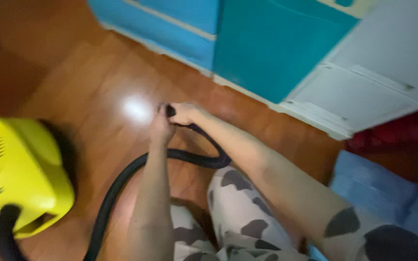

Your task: The person wipes the exterior and nozzle of a yellow canister vacuum using a cloth, then pulls out the length of the hose to wipe it down.

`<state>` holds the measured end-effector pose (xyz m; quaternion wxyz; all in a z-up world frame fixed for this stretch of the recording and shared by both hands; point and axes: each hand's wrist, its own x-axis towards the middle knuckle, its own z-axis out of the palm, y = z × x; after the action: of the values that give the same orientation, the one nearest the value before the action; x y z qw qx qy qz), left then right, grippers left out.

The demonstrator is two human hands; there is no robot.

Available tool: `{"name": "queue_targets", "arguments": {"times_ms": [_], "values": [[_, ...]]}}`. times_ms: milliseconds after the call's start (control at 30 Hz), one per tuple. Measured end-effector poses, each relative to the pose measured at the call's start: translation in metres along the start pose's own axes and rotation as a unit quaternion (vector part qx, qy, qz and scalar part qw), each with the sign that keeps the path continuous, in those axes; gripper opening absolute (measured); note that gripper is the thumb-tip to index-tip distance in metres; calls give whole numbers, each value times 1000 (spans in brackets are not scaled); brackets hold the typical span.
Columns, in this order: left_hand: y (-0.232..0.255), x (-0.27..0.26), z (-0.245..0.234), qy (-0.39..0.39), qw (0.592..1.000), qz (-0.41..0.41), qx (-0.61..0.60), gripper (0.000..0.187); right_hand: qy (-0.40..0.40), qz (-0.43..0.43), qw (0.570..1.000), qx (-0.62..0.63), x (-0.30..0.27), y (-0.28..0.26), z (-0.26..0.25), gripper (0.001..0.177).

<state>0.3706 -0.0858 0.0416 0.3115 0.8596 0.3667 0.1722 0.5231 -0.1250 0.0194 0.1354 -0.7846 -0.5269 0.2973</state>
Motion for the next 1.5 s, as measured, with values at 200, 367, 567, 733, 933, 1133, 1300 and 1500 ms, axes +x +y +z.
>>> {"name": "queue_targets", "arguments": {"times_ms": [200,367,567,733,933,1133,1300,1500], "values": [[-53,-18,-12,49,997,-51,-14,69,-12,-39,999,-20,15,-45,32,71],[-86,-37,-28,100,994,-34,-39,65,-16,-48,999,-15,5,-96,42,74],[-111,-61,-72,96,993,-61,-37,62,-42,-53,998,-14,10,-144,64,73],[-137,-84,-104,106,991,-76,-17,57,-22,-111,993,-14,26,-169,107,74],[-163,-112,-138,83,989,-118,2,60,-42,-118,991,-37,29,-212,139,78],[-174,-119,-139,81,991,-108,18,62,-26,-125,991,-24,28,-213,157,84],[-162,-116,-120,81,991,-97,41,72,-60,-87,994,-8,20,-196,147,92],[-122,-97,-97,6,988,-135,71,70,-12,-1,1000,-27,-26,-182,108,73]]}}
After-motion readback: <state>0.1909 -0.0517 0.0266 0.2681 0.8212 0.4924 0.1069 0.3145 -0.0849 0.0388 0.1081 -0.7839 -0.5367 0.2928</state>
